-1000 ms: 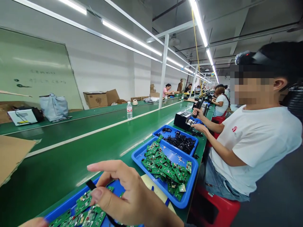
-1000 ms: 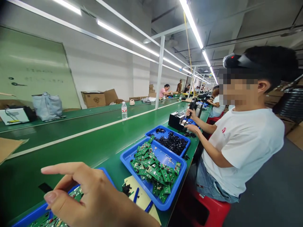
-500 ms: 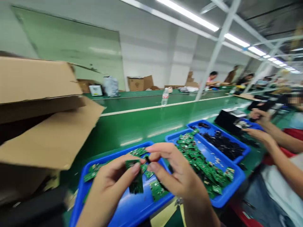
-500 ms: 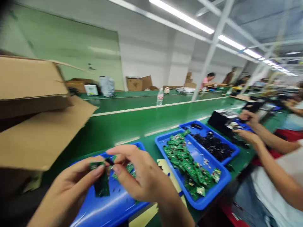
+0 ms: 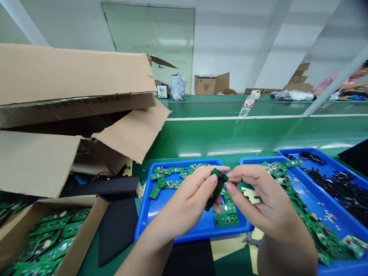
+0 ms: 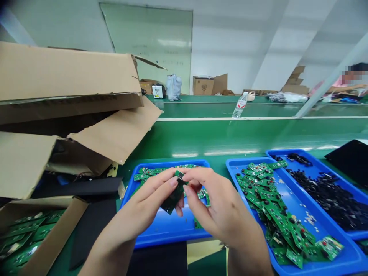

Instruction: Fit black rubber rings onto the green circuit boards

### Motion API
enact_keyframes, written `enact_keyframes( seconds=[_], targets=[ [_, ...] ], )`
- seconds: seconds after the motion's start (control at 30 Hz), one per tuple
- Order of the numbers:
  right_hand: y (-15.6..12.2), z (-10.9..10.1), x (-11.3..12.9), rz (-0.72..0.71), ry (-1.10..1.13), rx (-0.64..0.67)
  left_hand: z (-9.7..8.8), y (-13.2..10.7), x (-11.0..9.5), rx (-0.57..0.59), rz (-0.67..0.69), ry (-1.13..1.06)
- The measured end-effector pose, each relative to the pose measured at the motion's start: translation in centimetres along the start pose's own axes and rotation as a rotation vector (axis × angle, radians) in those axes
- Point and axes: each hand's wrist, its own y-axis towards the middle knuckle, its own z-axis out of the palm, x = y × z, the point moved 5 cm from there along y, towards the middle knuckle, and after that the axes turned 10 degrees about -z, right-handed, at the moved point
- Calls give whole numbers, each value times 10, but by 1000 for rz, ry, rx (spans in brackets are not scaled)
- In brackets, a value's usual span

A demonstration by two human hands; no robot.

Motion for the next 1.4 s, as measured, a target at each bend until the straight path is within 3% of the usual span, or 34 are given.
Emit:
enact_keyframes(
  seconds=[0.17, 0.37, 0.57, 1.2, 1.4],
  targets=[
    [-1, 0, 0, -14, 0, 41, -1, 0, 1, -56, -23, -5],
    [-1, 2, -2, -37, -2, 99, 3, 0, -3, -4, -32, -27],
    [0, 3, -4, -16, 0, 95, 6, 0, -8, 51, 50, -24],
    [1, 2, -4, 11, 12, 95, 1, 3, -3, -17, 33, 16],
    [1, 3, -5, 16, 2, 94, 4, 3, -7, 9, 30, -42]
  ],
)
